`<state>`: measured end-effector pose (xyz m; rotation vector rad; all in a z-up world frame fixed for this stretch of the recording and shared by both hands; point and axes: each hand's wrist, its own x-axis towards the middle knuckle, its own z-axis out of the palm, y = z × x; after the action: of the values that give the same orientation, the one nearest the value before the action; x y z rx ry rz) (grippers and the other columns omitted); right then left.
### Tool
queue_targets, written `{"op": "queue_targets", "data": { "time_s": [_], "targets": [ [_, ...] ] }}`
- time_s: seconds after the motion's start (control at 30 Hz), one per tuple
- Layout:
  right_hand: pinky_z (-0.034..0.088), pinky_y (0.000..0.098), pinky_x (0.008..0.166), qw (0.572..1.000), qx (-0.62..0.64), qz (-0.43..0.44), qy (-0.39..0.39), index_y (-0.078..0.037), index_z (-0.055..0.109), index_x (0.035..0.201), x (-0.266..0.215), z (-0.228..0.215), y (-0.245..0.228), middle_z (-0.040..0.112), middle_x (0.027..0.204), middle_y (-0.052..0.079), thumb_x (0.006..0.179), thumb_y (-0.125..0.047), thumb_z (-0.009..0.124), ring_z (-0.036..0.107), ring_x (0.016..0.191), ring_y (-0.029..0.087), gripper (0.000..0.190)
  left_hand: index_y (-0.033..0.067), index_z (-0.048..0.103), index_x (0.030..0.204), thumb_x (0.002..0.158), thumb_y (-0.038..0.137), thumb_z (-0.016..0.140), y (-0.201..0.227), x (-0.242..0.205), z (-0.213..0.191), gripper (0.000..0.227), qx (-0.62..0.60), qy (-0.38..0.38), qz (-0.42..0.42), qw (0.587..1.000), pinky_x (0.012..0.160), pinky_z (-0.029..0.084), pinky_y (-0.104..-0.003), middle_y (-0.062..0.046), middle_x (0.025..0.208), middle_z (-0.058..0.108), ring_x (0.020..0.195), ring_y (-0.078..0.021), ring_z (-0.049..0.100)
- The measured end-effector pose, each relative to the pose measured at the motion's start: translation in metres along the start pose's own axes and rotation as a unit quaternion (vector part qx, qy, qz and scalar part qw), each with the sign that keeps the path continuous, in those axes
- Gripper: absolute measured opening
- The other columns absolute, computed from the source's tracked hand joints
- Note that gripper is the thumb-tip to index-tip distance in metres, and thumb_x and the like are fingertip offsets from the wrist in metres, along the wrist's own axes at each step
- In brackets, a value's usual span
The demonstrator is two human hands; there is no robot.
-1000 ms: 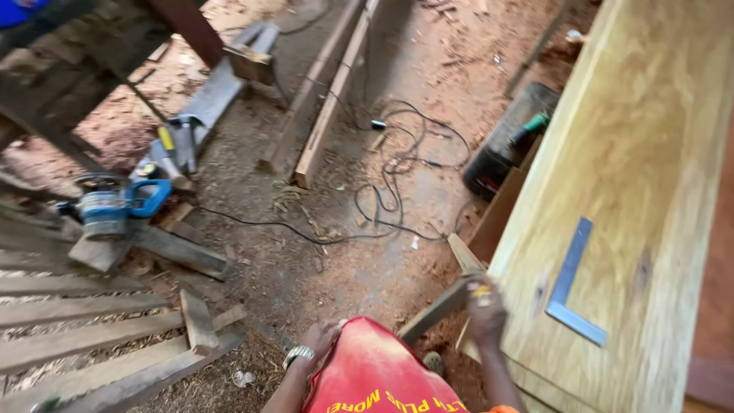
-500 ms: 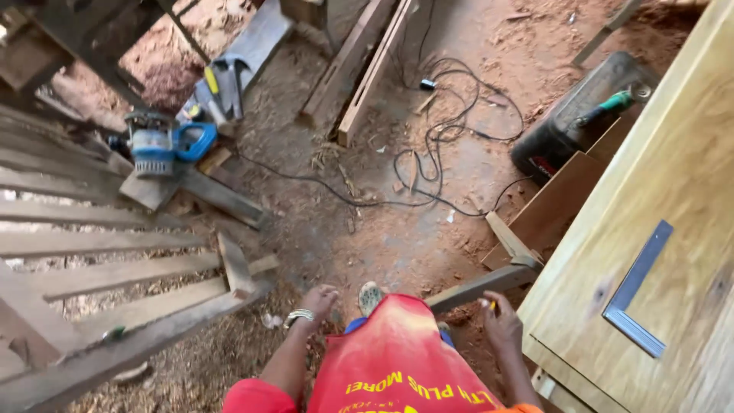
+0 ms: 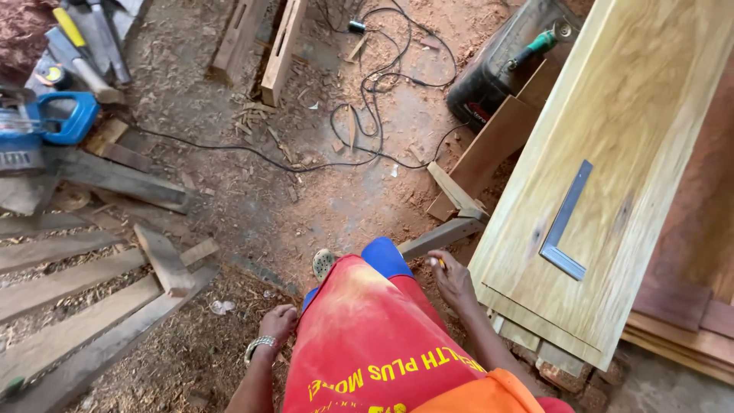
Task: Marking measurements on a wooden board and using a router to shape the edges.
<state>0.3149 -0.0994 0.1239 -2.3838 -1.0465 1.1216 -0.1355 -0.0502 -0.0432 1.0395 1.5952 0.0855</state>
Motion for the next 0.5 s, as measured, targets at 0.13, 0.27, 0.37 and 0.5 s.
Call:
{"op": "queue_targets", "data": {
  "time_s": [0.13, 0.27, 0.37, 0.5],
  "targets": [
    [0.063, 0.0447, 0.078, 0.998, -0.024, 0.061, -0.02, -0.028, 0.061, 0.133, -0.003, -0.002, 0.015, 0.078, 0.108, 0.009, 0.103, -0.055, 0.034, 0.074, 0.086, 0.022, 0.048, 0.0191, 0.075, 0.116, 0.097, 0.041, 0.056, 0.075, 0.02, 0.009, 0.035, 0.127, -0.058, -0.064, 0.988, 0.062, 0.054, -0.033, -0.007, 0.085, 0.078, 0.066, -0.0198, 0.069],
    [0.061, 0.0451, 0.076, 0.995, 0.036, 0.089, -0.031, -0.028, 0.06, 0.134, -0.001, -0.014, 0.018, 0.079, 0.102, 0.002, 0.101, -0.055, 0.036, 0.065, 0.073, 0.02, 0.049, 0.0073, 0.078, 0.101, 0.101, 0.052, 0.056, 0.145, 0.055, 0.004, 0.05, 0.149, -0.06, -0.026, 0.987, 0.062, 0.049, -0.032, -0.009, 0.084, 0.072, 0.069, -0.0182, 0.06],
    [0.06, 0.0428, 0.079, 0.993, 0.086, 0.085, -0.017, -0.021, 0.063, 0.123, 0.02, -0.014, 0.032, 0.077, 0.092, 0.002, 0.101, -0.056, 0.041, 0.067, 0.074, 0.013, 0.046, 0.0111, 0.078, 0.105, 0.099, 0.057, 0.054, 0.196, 0.096, -0.001, 0.052, 0.136, -0.054, -0.007, 0.989, 0.064, 0.049, -0.033, -0.009, 0.083, 0.074, 0.07, -0.0179, 0.064],
    [0.063, 0.0457, 0.077, 0.995, 0.063, 0.075, 0.006, -0.006, 0.068, 0.092, 0.06, -0.008, 0.045, 0.069, 0.084, 0.012, 0.105, -0.055, 0.049, 0.067, 0.073, 0.02, 0.055, 0.0065, 0.073, 0.11, 0.093, 0.062, 0.055, 0.261, 0.14, -0.001, 0.061, 0.032, -0.053, 0.007, 0.998, 0.068, 0.056, -0.036, -0.006, 0.094, 0.077, 0.079, -0.0162, 0.072]
  ]
}}
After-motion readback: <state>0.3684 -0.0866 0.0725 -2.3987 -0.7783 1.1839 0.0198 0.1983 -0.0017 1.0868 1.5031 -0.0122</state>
